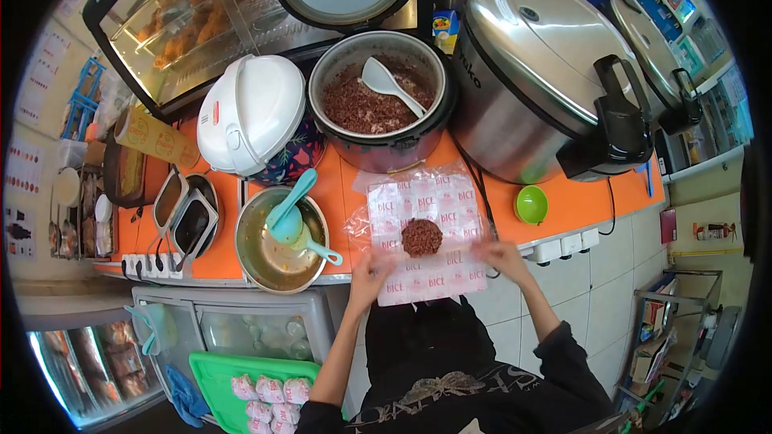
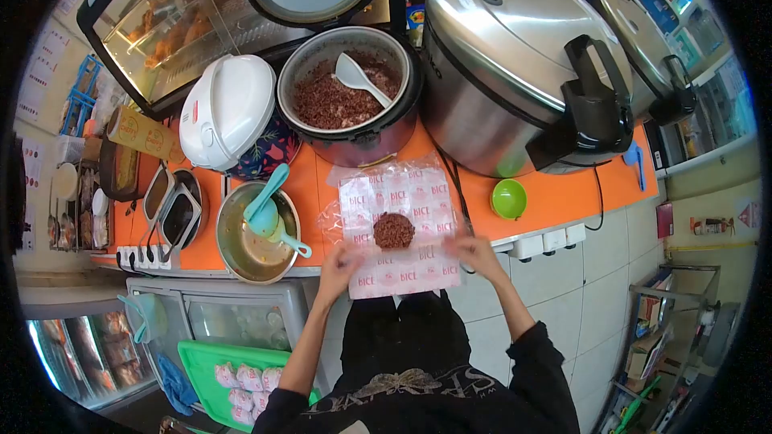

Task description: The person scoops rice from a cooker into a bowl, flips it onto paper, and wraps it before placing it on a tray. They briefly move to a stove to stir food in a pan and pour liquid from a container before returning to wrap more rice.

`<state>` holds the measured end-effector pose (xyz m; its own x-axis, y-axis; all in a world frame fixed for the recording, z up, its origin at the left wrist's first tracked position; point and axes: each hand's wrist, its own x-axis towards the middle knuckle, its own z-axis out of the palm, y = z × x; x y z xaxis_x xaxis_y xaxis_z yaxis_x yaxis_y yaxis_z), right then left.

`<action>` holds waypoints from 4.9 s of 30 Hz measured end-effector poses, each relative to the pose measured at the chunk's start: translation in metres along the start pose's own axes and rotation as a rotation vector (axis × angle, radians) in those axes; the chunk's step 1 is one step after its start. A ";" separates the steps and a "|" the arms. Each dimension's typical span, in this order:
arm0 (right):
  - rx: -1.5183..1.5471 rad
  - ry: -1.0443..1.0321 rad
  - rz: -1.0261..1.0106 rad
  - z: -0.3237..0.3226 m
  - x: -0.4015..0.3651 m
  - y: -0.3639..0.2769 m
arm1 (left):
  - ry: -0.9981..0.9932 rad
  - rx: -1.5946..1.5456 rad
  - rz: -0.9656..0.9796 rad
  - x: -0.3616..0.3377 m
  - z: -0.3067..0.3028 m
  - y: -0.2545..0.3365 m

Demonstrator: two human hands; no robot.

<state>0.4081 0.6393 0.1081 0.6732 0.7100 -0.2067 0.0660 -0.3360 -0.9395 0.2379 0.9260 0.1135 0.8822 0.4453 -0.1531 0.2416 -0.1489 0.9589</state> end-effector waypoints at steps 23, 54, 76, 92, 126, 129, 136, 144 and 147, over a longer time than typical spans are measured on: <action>-1.128 0.392 -0.232 0.040 0.127 -0.054 | 0.237 0.750 0.035 0.018 0.067 0.025; -0.759 0.126 -0.581 0.039 0.027 -0.007 | 0.689 0.507 -0.118 0.043 0.071 0.060; -0.842 -0.103 -0.327 0.041 0.137 -0.046 | 0.024 0.961 0.546 0.098 0.042 0.044; -0.113 0.388 0.111 0.106 0.054 -0.040 | -0.035 0.822 0.214 0.081 0.053 0.014; -0.209 -0.697 -0.706 0.340 -0.148 -0.257 | 1.878 0.307 -0.441 -0.399 -0.320 -0.058; -0.334 -0.626 -0.426 0.273 -0.141 -0.201 | 1.220 0.510 -0.910 -0.415 -0.404 -0.197; -0.332 0.544 -0.127 0.053 -0.109 -0.043 | 1.358 1.478 -0.381 -0.405 -0.397 -0.130; -0.515 0.983 0.495 -0.087 0.021 0.048 | 0.509 0.532 0.953 -0.159 -0.115 0.074; -0.631 0.807 0.482 -0.084 0.036 0.067 | 0.170 0.441 0.739 -0.104 -0.014 0.122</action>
<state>0.4988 0.5899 0.0606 0.9924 -0.1080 -0.0587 -0.1229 -0.8810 -0.4569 0.1697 0.8739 0.2499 0.8109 0.2208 0.5420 -0.2021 -0.7635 0.6134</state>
